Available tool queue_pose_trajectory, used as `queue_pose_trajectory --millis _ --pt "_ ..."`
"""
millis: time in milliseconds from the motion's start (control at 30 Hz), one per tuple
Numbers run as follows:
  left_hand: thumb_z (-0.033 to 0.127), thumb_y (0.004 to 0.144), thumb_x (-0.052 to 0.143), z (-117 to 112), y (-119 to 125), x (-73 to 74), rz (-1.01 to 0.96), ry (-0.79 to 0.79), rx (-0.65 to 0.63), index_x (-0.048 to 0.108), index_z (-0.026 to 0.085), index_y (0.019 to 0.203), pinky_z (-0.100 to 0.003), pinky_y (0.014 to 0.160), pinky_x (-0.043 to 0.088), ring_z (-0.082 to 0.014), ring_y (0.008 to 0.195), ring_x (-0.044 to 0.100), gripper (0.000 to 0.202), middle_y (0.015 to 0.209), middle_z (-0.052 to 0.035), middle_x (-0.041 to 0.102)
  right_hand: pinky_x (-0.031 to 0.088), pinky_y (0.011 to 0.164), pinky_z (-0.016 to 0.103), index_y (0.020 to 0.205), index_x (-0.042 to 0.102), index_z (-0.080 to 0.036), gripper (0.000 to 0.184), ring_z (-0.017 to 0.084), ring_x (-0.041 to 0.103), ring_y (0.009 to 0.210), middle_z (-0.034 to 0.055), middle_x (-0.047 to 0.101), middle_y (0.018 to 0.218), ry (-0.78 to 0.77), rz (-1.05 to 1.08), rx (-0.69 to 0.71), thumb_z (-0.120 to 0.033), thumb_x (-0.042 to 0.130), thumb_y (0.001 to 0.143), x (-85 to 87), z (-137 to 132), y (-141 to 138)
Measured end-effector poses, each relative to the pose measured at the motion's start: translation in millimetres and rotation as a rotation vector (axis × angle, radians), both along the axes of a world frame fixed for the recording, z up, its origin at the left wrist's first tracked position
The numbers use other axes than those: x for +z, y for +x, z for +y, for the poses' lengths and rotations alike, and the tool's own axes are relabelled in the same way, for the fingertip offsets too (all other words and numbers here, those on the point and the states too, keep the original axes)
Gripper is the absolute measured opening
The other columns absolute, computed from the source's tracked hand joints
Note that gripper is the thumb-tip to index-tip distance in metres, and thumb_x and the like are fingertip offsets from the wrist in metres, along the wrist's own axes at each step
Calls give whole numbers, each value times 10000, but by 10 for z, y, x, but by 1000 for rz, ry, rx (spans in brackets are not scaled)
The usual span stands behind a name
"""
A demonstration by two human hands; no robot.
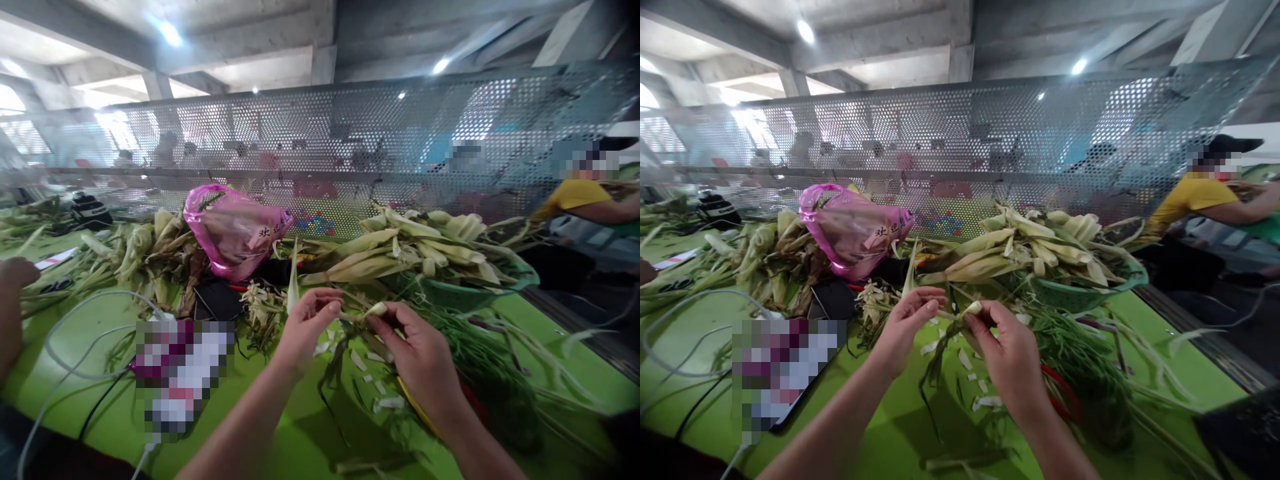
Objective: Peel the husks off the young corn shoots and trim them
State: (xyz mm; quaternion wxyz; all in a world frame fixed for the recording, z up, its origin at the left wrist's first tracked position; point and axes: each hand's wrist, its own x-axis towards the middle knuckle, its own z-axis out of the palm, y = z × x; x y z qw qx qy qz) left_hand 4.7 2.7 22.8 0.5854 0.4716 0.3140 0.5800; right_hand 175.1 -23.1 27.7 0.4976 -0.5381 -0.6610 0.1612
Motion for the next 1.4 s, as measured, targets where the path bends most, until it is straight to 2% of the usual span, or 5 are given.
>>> queue_pose_trajectory --millis 233,433,600,833,1400 --pt "402 711 733 68 49 -155 279 -12 -74 675 131 727 -228 576 339 -104 593 463 277 629 2 578 454 700 279 910 603 -217 148 177 579 725 12 641 794 55 113 -27 -362 603 881 -24 -9 39" --pt "314 895 512 11 0 -54 450 221 -87 713 208 1056 -303 851 411 -204 941 600 278 1019 -76 706 441 689 281 880 606 -231 124 172 575 707 5 637 782 95 -102 -19 -352 587 896 1 -26 58" --pt "357 858 588 -31 19 -21 619 406 -48 736 226 907 -340 856 395 -238 872 588 204 881 -78 709 460 684 286 889 606 -234 134 183 598 718 19 652 806 112 -179 -1 -358 559 909 -18 -30 9" --pt "336 870 557 -84 196 -164 268 127 -128 607 169 886 -278 725 438 -164 757 562 176 810 -48 629 466 678 281 882 609 -227 118 176 600 701 14 652 775 146 -157 -31 -338 572 901 -63 -29 -29" --pt "346 766 671 -129 239 -79 -24 -44 -70 595 150 772 -245 653 436 -104 639 507 211 702 7 547 495 656 298 792 648 -209 166 186 623 667 29 682 741 9 33 -8 -368 630 838 14 -54 -95"
